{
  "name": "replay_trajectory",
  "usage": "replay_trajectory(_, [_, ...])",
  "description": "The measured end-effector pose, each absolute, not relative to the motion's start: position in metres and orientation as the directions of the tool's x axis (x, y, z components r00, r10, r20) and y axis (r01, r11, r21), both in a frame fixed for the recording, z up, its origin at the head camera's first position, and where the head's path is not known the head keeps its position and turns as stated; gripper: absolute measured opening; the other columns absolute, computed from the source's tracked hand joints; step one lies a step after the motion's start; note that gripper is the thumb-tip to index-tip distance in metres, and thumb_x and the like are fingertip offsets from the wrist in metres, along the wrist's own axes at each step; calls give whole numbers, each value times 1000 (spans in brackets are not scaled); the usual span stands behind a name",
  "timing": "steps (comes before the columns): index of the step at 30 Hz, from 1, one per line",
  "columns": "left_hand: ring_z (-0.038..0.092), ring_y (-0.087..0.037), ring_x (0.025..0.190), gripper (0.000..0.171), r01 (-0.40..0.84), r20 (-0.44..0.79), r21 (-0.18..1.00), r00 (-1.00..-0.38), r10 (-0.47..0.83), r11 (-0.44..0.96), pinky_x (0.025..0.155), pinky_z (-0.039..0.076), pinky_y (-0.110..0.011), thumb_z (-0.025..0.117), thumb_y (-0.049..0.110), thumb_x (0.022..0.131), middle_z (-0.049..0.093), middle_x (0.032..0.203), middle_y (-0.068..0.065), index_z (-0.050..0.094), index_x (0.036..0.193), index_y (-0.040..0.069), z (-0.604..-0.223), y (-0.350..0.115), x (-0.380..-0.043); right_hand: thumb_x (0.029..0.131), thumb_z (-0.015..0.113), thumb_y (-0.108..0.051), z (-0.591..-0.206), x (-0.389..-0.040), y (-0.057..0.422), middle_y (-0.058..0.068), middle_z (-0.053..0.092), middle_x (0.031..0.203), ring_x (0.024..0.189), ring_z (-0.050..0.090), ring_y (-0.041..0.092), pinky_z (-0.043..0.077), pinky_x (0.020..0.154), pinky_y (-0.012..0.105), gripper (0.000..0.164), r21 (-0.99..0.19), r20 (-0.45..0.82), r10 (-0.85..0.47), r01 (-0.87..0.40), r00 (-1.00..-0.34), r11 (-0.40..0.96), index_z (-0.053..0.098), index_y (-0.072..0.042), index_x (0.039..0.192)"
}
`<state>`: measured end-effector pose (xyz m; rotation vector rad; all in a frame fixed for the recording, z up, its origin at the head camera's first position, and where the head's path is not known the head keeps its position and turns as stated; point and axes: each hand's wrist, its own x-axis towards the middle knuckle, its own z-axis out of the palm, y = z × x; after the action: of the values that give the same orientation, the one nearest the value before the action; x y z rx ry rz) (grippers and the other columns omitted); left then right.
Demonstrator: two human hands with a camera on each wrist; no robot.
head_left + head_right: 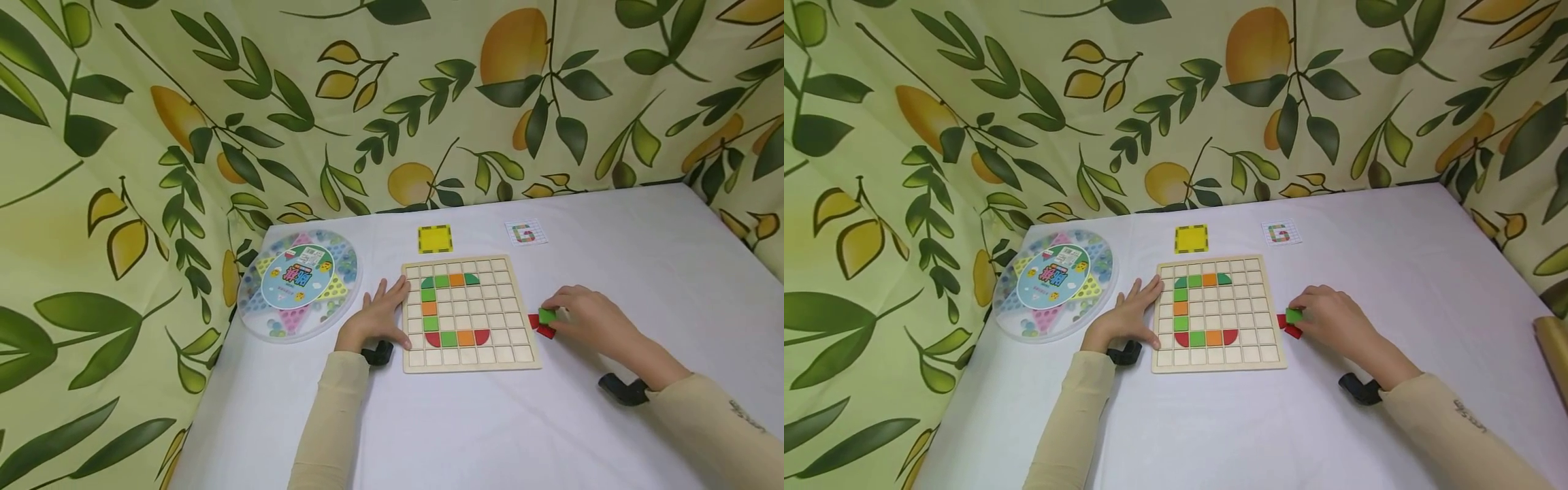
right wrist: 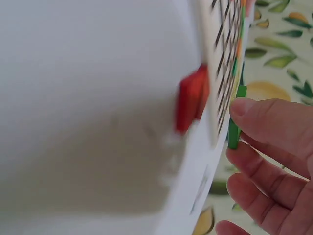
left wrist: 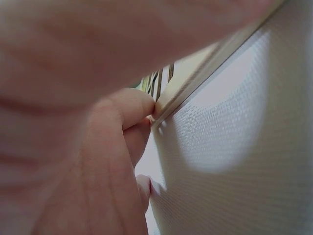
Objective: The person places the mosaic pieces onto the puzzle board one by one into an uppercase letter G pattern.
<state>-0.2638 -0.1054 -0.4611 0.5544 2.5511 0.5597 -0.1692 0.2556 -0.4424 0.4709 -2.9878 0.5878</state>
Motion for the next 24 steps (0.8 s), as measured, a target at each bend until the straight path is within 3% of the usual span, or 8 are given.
replay_trajectory(8, [-15,-22,139,128,274,-359,480,-806,471,834,108,-9,-54,89,38,50,-5,153,15,9,149,26,-462,-104,-264,70,79,-11,-446,-192,212,0,63,90,84,57,18,48,70,34,28,-386,115,-404,-415,-908,824,72,-5,97])
replay_trajectory(24, [-15,-22,140,128,275,-357,472,-809,467,837,108,-8,-55,89,37,50,-4,154,13,10,149,24,-461,-105,-266,72,77,-12,-459,-212,173,-3,64,92,93,58,19,49,81,38,25,-404,106,-496,-493,-862,770,73,-8,96])
